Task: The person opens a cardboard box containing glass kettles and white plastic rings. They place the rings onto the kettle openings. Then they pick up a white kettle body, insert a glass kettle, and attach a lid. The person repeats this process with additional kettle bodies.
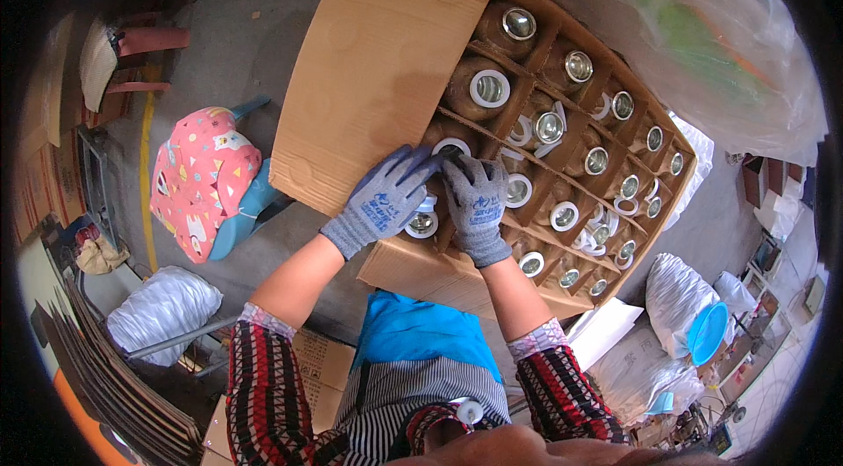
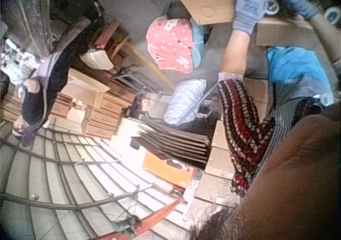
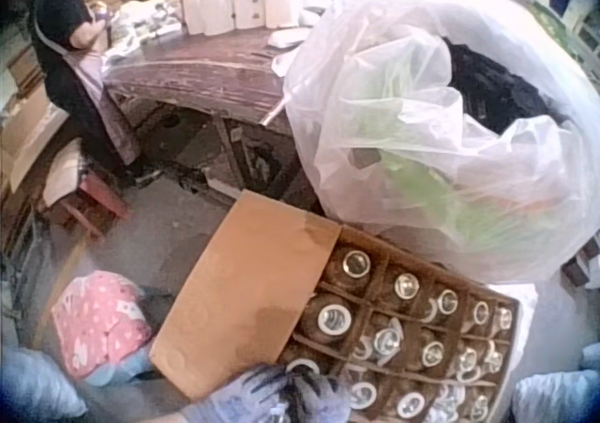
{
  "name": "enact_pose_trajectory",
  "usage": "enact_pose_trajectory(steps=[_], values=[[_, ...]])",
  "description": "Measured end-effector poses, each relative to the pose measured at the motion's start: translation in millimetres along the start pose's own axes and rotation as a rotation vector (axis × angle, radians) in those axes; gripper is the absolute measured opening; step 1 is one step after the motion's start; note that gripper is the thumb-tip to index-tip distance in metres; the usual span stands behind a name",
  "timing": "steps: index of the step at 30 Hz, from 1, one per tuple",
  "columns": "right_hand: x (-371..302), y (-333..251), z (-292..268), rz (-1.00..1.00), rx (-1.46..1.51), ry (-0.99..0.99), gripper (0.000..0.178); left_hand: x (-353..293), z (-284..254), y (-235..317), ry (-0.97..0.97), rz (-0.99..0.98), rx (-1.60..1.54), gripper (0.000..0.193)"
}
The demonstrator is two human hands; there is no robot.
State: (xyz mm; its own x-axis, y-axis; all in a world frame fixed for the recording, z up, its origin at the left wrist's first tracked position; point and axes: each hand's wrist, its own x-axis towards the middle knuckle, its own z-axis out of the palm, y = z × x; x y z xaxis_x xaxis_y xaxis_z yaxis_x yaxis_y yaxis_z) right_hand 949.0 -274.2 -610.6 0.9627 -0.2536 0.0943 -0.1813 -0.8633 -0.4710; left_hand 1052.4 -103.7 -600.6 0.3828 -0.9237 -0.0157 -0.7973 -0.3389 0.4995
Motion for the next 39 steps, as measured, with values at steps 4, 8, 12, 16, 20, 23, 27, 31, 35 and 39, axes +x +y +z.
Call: enact_pose_trajectory(steps=[4,8,12,16,20,23,27,31,35,39], values=[[-8.8,3.4,-9.8,-0.089,-0.026,-0.092,0.032,-3.9,5.3,-4.0,-0.041,0.045,0.057,0.053],[-18.6,4.9,-11.0,-0.061,-0.089,-0.016,0.032,-2.1,5.8,-2.0,-0.023,0.007,-0.005,0.057],[-15.8,9.5,-9.8,-0.059,-0.158,-0.042,0.03,-2.5,4.7,-6.5,-0.044,0.021,-0.018,0.058],[-17.7,14.1,-9.1,-0.136,-0.115,-0.07,0.031,-0.3,1.8,-9.4,-0.081,0.09,0.047,0.056],[-0.2,16.3,-27.4,-0.131,-0.112,-0.087,0.038,-0.4,6.6,-1.3,-0.101,0.106,-0.01,0.053],[37.7,29.9,-46.5,-0.032,-0.149,0.101,0.041,-6.5,12.4,-3.1,-0.161,0.065,0.039,0.056],[80.3,65.3,-25.4,-0.111,-0.156,0.006,0.038,17.3,-14.8,6.5,-0.162,0.126,-0.025,0.046],[77.0,66.4,-16.4,-0.132,-0.191,0.148,0.035,63.1,-37.0,2.7,0.075,0.036,-0.005,0.052],[77.3,75.7,-11.0,-0.105,-0.145,0.044,0.037,111.8,-31.1,-31.2,0.042,0.044,0.011,0.052],[73.9,74.9,-15.9,-0.105,-0.125,0.01,0.04,114.4,-23.4,-47.0,-0.062,0.017,0.011,0.056]])
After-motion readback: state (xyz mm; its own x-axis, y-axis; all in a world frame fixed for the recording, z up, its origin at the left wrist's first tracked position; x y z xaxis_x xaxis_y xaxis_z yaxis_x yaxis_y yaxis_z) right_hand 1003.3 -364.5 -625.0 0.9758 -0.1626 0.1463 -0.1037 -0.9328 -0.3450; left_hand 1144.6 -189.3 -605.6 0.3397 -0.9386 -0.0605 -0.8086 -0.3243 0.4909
